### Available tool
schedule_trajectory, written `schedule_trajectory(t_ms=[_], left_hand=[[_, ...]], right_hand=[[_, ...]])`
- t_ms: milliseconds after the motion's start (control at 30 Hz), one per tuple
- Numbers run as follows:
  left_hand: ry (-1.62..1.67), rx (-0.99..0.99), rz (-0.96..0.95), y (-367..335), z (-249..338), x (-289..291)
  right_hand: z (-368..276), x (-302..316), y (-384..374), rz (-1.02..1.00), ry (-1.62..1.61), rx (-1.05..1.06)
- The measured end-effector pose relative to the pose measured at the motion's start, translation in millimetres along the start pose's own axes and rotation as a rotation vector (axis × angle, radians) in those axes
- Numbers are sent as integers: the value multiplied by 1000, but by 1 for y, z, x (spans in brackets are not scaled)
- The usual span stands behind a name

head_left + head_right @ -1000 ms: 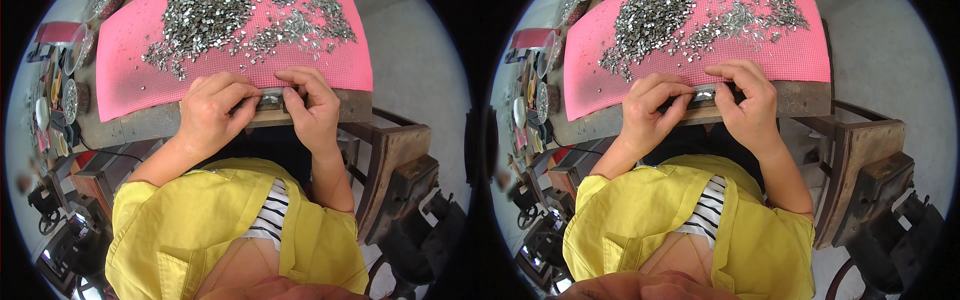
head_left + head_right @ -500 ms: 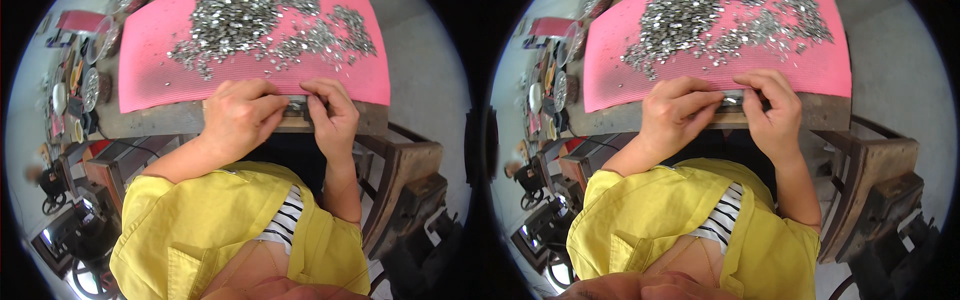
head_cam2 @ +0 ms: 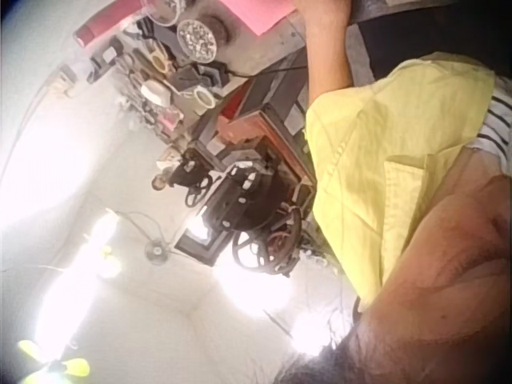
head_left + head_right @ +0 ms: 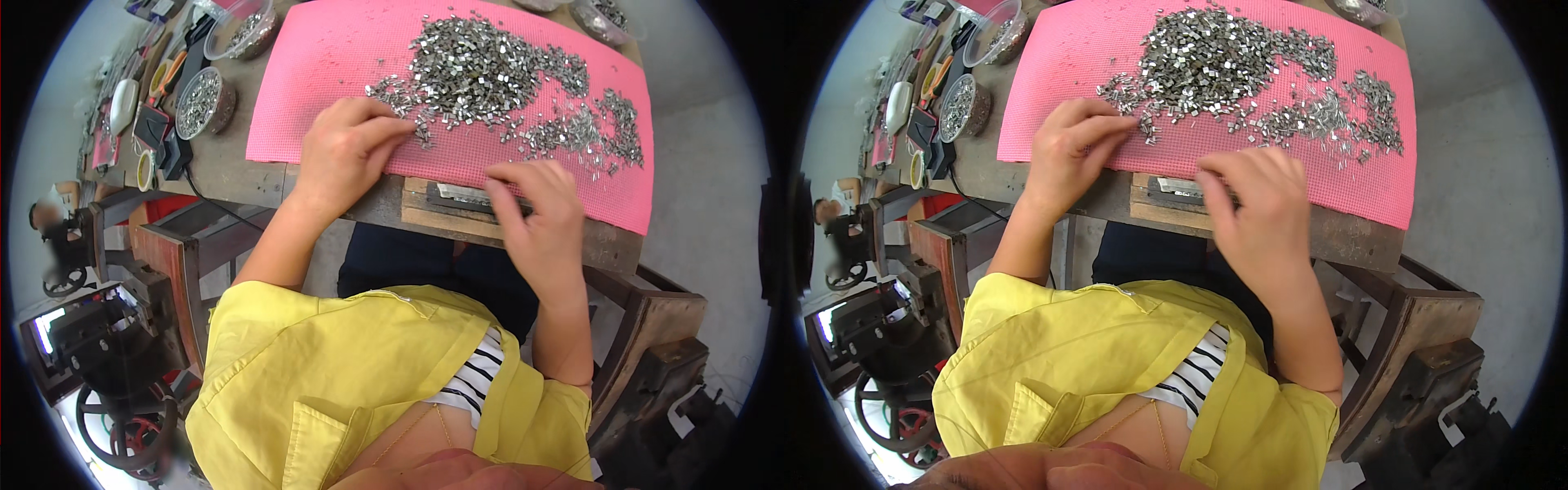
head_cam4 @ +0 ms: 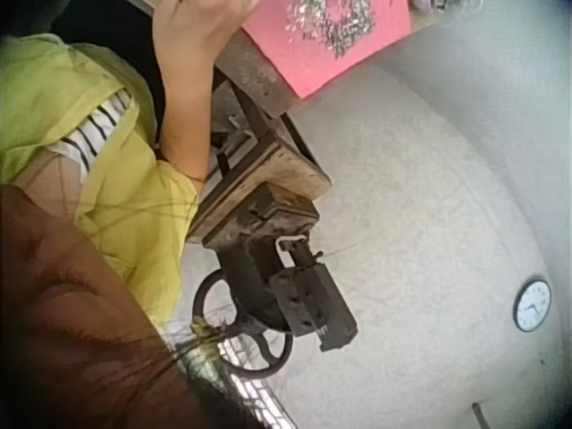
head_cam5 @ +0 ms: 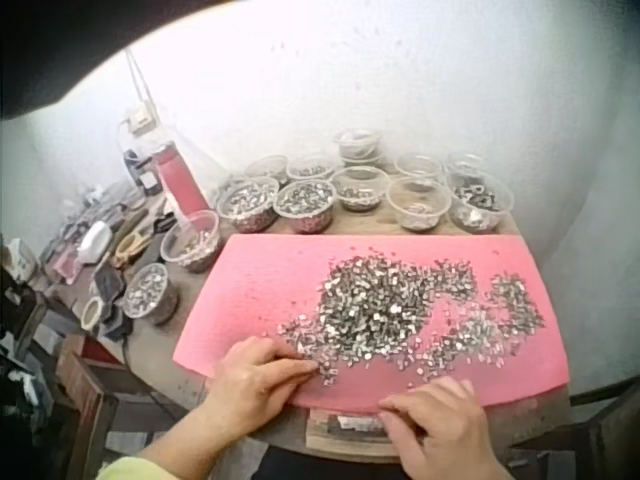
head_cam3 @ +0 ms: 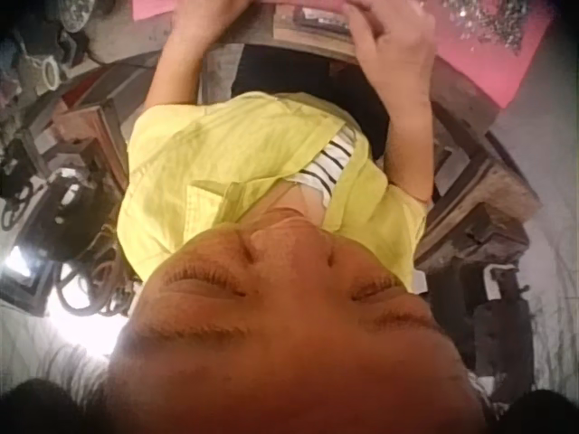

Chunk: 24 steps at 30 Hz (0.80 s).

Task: Manually aligning tiny metal components into a jig and processing them using a mechanical press machine.

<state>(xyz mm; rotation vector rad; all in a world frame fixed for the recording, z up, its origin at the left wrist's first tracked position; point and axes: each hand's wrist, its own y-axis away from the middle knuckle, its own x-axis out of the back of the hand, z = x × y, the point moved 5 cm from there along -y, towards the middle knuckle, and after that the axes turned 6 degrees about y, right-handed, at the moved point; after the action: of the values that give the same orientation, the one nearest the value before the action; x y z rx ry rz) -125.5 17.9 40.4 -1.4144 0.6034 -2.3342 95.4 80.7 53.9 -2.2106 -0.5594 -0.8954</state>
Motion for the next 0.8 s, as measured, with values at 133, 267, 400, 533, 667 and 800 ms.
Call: schedule_trajectory(t_ms=[133,267,400,533,667,800], left_hand=[[-22,-121,-66,-6,1,-14],[-13,-96,-106,-9,-3,-16],[-24,-74,-127,-5,-6,-17],[-14,-39,-108,5,-12,-13],[-2,-50,-138,11,-7,-4],[-2,-23,-103,14,-8,0]], right_hand=[[-15,-39,-23,-36,58,74],[-14,-60,-37,-68,160,84],[-14,-68,-42,-81,264,137],[-12,-68,-45,-138,235,104],[-13,-67,-51,-164,188,126],[-10,-69,-53,-237,201,152]])
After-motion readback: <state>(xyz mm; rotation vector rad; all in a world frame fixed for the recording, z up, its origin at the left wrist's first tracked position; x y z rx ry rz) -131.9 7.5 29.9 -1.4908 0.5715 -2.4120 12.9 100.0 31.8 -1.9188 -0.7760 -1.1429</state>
